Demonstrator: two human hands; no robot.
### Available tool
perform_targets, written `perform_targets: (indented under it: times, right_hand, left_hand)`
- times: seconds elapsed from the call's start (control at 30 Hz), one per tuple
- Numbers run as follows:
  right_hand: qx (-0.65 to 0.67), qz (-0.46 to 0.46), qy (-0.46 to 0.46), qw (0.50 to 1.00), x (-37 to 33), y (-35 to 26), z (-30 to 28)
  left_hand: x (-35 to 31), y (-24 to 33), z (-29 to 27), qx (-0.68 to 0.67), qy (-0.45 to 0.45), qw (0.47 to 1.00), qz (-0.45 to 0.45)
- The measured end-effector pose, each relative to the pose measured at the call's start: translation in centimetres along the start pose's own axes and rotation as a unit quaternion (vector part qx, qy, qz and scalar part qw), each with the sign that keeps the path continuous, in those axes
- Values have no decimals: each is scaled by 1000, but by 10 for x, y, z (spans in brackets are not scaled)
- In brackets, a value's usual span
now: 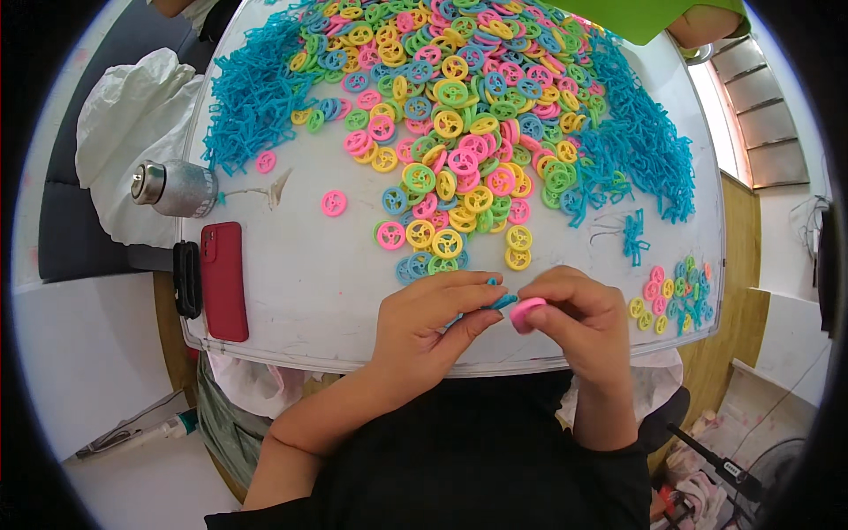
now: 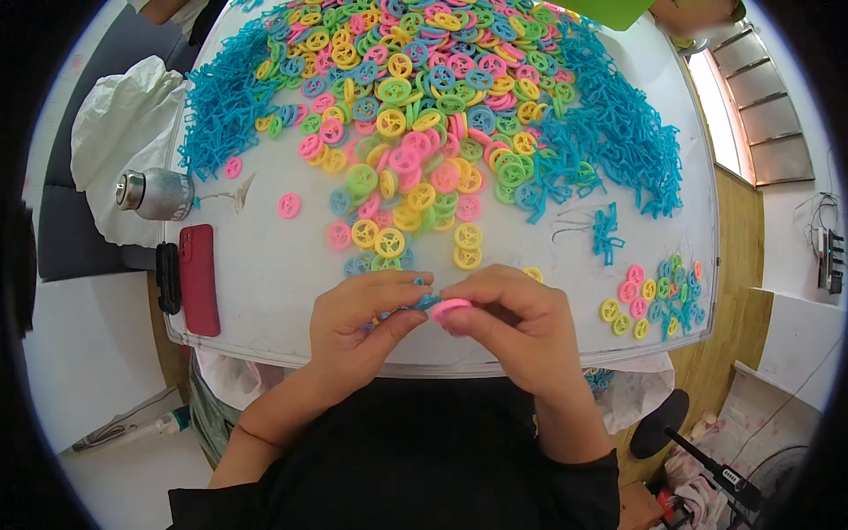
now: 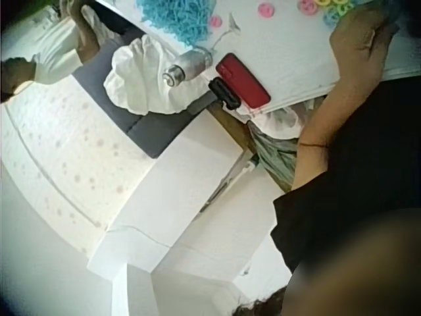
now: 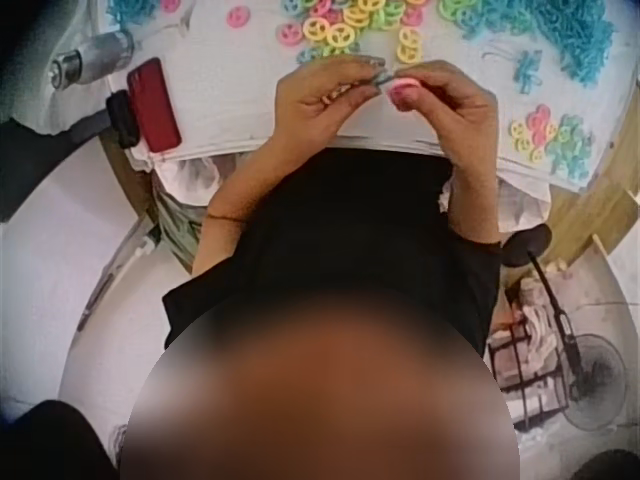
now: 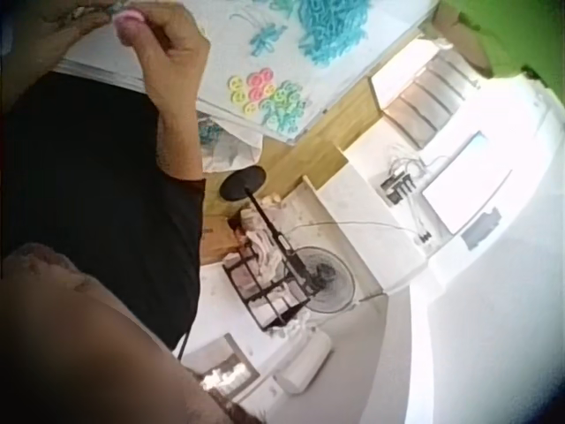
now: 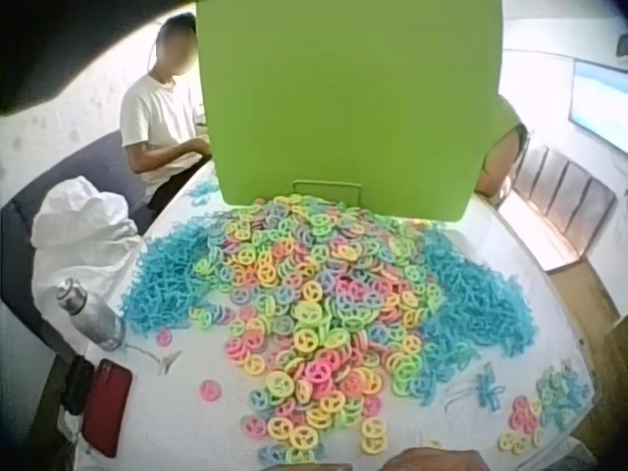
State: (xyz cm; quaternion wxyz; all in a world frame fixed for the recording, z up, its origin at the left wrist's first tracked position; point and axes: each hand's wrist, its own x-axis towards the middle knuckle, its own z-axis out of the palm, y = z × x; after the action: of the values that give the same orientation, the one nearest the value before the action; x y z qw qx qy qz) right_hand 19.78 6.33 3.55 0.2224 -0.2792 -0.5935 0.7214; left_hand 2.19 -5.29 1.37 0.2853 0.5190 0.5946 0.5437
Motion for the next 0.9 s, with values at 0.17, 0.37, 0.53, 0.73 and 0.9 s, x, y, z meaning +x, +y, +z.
perform_targets:
  times: [0.17,0.37,0.53,0.73,0.9]
  right_hand:
    - [107,14,48,993,0,14,11]
    - [195,88,97,972,-2,20,22]
    - [23,-5,107,994,-5,9,27]
    - [-100,-1,87,991,-8,12,19]
    - [-167,-126,10,978,-7,5,16]
  left_hand:
    - [-3,-2,7,-6,31,999,22]
    - [-1,1,7,210,58,960,173]
    - [-3,1,6,168,41,980,99]
    - [-4,-2,-3,167,-33,983,65]
    - [-3,-1,-1,111,5,991,68]
